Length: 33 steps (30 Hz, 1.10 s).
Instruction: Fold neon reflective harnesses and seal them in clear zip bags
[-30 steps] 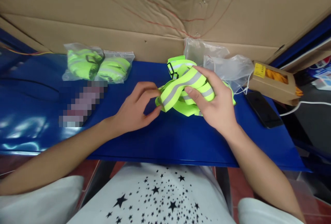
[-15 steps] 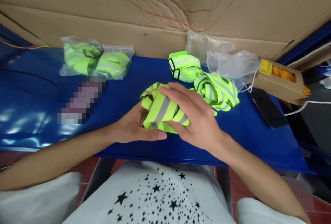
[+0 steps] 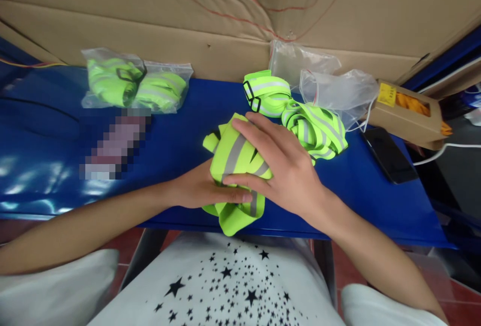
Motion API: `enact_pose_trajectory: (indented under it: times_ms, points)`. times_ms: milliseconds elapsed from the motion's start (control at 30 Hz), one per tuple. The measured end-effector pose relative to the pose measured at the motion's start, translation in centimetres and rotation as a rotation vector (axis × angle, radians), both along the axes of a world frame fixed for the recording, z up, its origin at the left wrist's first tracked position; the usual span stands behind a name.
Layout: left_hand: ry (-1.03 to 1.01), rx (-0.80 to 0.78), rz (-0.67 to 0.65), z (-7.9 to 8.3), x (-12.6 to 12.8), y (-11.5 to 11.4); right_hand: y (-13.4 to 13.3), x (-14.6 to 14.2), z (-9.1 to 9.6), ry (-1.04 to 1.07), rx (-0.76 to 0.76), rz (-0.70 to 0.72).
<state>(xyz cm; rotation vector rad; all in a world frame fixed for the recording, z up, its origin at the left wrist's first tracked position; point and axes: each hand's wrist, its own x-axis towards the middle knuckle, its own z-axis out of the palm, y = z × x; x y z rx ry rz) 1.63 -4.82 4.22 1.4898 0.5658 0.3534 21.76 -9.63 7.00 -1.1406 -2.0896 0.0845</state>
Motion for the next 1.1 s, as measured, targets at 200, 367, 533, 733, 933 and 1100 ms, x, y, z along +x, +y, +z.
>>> enact_pose_trajectory:
  times_ms: [200, 367, 533, 733, 933, 1100]
  points:
    - [-0.059, -0.269, -0.059, -0.4, 0.4, -0.7, 0.0, 0.0, 0.0, -0.006, -0.014, 0.068]
    - [0.036, -0.032, -0.072, 0.7, 0.1, -0.7, -0.3, -0.2, 0.1, 0.166, -0.202, 0.054]
    - [0.108, 0.354, 0.080, 1.2, -0.4, 0.0, -0.1, -0.7, -0.6, 0.350, -0.341, -0.003]
    - [0.085, 0.056, -0.122, 1.0, -0.9, 1.0, 0.3, -0.7, -0.9, 0.411, -0.399, 0.017]
    - [-0.037, -0.435, -0.401, 1.1, -1.3, 1.6, -0.4, -0.4, -0.3, 0.179, -0.216, 0.020]
    - [-0.037, -0.541, -0.647, 1.5, -1.0, 1.4, -1.6, -0.5, 0.3, -0.110, 0.066, 0.052]
